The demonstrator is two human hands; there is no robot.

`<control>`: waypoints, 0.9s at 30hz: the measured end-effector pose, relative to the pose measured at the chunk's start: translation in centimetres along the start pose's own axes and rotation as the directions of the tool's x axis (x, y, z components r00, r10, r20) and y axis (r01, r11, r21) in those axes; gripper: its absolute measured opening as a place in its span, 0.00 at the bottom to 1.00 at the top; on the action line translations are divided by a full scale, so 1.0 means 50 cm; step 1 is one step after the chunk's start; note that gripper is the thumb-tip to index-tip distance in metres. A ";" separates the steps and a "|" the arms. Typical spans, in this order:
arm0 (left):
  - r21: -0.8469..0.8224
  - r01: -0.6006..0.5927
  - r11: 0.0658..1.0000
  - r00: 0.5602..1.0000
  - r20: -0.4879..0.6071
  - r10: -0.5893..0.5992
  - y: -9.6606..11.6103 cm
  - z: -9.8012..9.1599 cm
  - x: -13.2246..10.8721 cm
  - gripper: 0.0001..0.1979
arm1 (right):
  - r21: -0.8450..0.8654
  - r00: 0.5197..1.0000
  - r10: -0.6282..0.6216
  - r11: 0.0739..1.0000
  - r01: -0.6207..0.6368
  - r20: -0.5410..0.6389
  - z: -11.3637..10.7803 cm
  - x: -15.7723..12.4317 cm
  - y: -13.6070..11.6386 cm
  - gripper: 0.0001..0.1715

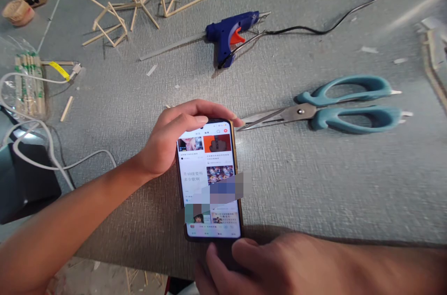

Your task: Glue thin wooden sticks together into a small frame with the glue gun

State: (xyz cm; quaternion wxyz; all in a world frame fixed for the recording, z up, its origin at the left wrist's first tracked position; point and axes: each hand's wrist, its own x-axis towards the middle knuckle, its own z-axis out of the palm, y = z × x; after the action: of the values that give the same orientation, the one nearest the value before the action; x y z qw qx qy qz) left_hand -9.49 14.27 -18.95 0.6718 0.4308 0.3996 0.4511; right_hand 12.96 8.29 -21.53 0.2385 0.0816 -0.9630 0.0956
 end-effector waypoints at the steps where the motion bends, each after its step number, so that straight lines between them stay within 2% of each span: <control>1: 0.001 -0.003 1.000 1.000 0.001 0.003 0.000 0.000 0.000 0.13 | 0.005 1.000 0.018 1.000 -0.018 -0.003 0.001 0.000 0.000 0.18; 4: -0.002 -0.013 1.000 1.000 0.007 0.013 -0.001 -0.001 0.000 0.12 | 0.014 0.999 0.036 0.999 -0.035 -0.015 0.004 -0.002 -0.001 0.19; 8: -0.027 -0.035 0.999 0.999 0.036 0.036 -0.005 -0.003 0.001 0.12 | -0.014 0.999 -0.007 1.000 0.006 -0.032 0.013 -0.010 -0.004 0.21; 13: -0.010 -0.031 0.999 0.998 0.046 0.031 -0.004 -0.002 0.001 0.12 | -0.044 0.998 0.037 0.998 -0.040 -0.053 0.020 -0.013 -0.007 0.24; 19: 0.023 -0.016 1.000 0.999 0.035 0.015 -0.001 0.000 -0.001 0.12 | -0.070 0.998 -0.036 0.997 0.033 -0.046 0.009 0.000 0.007 0.24; 22: 0.019 -0.017 1.000 0.999 0.040 0.016 -0.002 -0.001 -0.002 0.13 | -0.107 0.991 -0.085 0.992 0.074 -0.102 0.005 0.006 0.014 0.19; 24: 0.025 -0.018 1.000 0.999 0.038 0.017 -0.003 -0.001 -0.002 0.13 | -0.112 0.983 -0.043 0.993 0.023 -0.180 0.004 0.009 0.014 0.16; 27: 0.039 -0.016 0.999 0.999 0.036 0.015 -0.004 -0.001 -0.003 0.13 | -0.100 0.966 0.109 0.986 -0.136 -0.234 0.002 0.012 0.009 0.16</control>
State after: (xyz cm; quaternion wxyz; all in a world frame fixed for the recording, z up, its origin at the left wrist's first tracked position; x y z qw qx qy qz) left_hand -9.51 14.10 -19.13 0.6665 0.4550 0.3932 0.4407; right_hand 12.32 8.62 -21.42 0.3454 -0.0035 -0.9363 0.0631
